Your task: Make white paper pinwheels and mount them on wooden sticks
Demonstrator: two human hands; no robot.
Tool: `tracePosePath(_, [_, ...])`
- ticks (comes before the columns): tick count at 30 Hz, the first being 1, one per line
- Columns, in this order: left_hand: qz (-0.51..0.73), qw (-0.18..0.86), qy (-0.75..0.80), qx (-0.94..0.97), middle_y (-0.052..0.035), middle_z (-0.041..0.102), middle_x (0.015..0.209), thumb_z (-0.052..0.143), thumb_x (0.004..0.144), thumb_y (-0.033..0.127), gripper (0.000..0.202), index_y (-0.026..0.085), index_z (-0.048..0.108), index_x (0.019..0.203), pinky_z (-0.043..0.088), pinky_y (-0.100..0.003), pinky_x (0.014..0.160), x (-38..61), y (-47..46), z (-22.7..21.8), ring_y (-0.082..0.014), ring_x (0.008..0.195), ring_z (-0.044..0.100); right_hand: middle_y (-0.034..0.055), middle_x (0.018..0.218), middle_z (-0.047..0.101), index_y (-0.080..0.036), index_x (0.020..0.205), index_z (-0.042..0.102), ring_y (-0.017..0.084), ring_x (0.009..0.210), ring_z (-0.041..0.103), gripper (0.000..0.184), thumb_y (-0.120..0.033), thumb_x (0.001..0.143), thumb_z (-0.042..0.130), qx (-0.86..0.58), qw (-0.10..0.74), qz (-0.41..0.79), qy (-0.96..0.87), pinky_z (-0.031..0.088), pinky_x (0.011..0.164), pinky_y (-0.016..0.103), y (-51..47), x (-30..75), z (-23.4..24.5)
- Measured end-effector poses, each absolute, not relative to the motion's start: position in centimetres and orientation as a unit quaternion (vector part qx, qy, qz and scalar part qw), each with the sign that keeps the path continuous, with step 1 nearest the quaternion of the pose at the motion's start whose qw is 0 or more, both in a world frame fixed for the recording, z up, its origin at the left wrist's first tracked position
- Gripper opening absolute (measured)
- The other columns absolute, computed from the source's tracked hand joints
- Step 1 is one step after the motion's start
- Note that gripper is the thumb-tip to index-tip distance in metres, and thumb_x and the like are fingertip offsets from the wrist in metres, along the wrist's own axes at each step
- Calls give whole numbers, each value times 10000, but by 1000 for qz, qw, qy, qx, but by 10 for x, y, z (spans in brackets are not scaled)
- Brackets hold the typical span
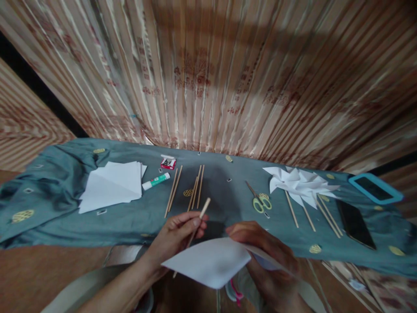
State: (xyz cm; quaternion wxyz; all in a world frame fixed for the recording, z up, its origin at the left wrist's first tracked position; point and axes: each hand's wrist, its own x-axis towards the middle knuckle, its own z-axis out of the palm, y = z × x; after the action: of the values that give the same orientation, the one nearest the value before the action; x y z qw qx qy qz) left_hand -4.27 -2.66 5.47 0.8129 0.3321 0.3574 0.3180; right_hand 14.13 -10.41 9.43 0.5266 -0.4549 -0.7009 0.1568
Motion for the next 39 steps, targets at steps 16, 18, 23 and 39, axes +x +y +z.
tracePosePath(16, [559, 678, 398, 264, -57, 725, 810, 753, 654, 137, 145, 123, 645, 750, 496, -181, 653, -62, 39, 50, -103, 700, 641, 54, 931, 717, -227, 1122, 604, 200, 841, 694, 236, -275, 932, 473, -402, 504, 122, -755, 591, 706, 303, -122, 146, 88])
tracePosePath(18, [541, 661, 406, 324, -45, 727, 822, 797, 603, 214, 222, 150, 645, 752, 506, -239, 727, -55, 33, 35, -143, 776, 655, 56, 927, 718, -231, 1129, 602, 205, 830, 696, 237, -267, 923, 490, -407, 503, 117, -753, 594, 688, 311, -126, 150, 85])
tracePosePath(23, [406, 563, 413, 589, -41, 707, 801, 733, 646, 244, 102, 170, 689, 701, 487, -264, 712, -45, 14, -6, -175, 770, 636, 47, 923, 712, -227, 1080, 623, 191, 808, 697, 201, -247, 896, 545, -433, 472, 148, -753, 596, 671, 288, -140, 161, 79])
tracePosePath(39, [72, 79, 232, 967, -126, 472, 1362, 565, 881, 348, 467, 203, 441, 1307, 356, -381, 928, 30, -27, -25, -279, 1245, 398, 51, 887, 719, -230, 1023, 638, 195, 838, 684, 194, -180, 868, 534, -477, 468, 185, -720, 562, 725, 321, -137, 165, 82])
